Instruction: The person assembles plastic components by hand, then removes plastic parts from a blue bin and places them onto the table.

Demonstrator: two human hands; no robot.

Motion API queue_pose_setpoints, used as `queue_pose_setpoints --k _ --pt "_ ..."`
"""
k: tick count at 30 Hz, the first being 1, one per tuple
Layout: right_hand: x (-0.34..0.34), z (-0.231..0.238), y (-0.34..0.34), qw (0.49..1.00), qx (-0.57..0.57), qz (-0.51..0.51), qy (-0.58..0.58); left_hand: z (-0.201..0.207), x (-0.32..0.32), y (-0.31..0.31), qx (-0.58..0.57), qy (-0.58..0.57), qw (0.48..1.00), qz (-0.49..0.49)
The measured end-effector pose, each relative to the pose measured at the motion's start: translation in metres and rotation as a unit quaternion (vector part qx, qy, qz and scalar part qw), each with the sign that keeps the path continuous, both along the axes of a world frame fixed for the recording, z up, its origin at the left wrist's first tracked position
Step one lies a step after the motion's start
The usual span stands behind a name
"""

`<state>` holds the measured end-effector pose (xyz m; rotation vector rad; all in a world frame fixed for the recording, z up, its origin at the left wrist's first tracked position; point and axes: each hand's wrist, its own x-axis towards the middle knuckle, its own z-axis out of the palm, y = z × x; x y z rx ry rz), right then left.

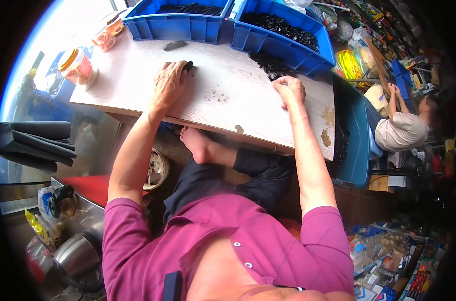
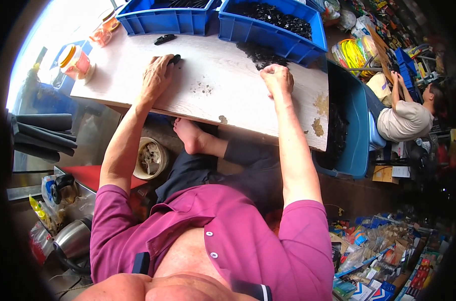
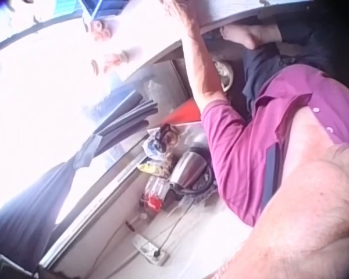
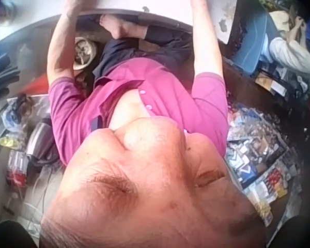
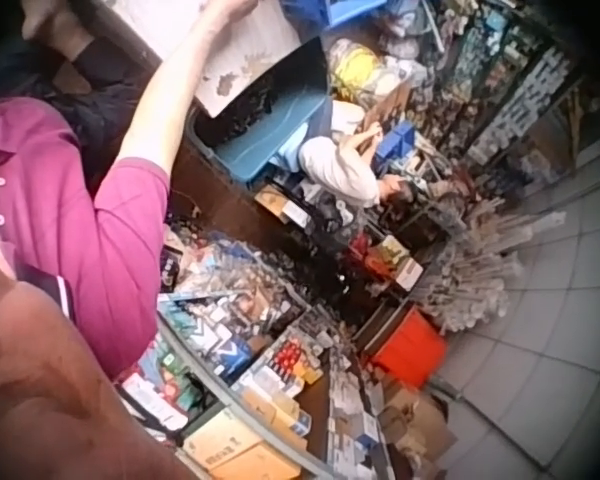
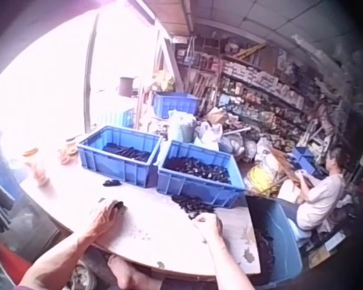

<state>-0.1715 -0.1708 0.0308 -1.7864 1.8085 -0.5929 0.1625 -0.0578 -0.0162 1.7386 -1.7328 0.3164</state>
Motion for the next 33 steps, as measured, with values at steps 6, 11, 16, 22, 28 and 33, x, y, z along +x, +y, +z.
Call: queue_pose_setpoints --k 6,11,16,22,28,33 --pt "-0.008 -0.007 -0.001 0.998 0.012 0.011 -0.058 0.007 -0.008 0.002 -0.042 -0.079 0.991 0.104" --pt "-0.025 -0.017 0.010 0.936 0.142 0.041 -0.319 0.001 -0.077 0.013 -0.183 0.196 0.961 -0.069" --pt "-0.003 -0.008 0.054 0.854 0.219 0.107 -0.460 0.005 -0.169 0.017 0.024 0.493 0.837 -0.237" --pt "0.003 -0.024 0.066 0.850 0.172 0.171 -0.467 0.008 -0.172 0.014 0.093 0.509 0.826 -0.224" --pt "0.010 -0.024 0.074 0.860 0.152 0.128 -0.470 0.000 -0.172 0.010 0.095 0.699 0.673 -0.222" --pt "0.018 -0.019 0.080 0.843 0.120 0.132 -0.508 0.001 -0.169 0.014 0.085 0.787 0.579 -0.193"
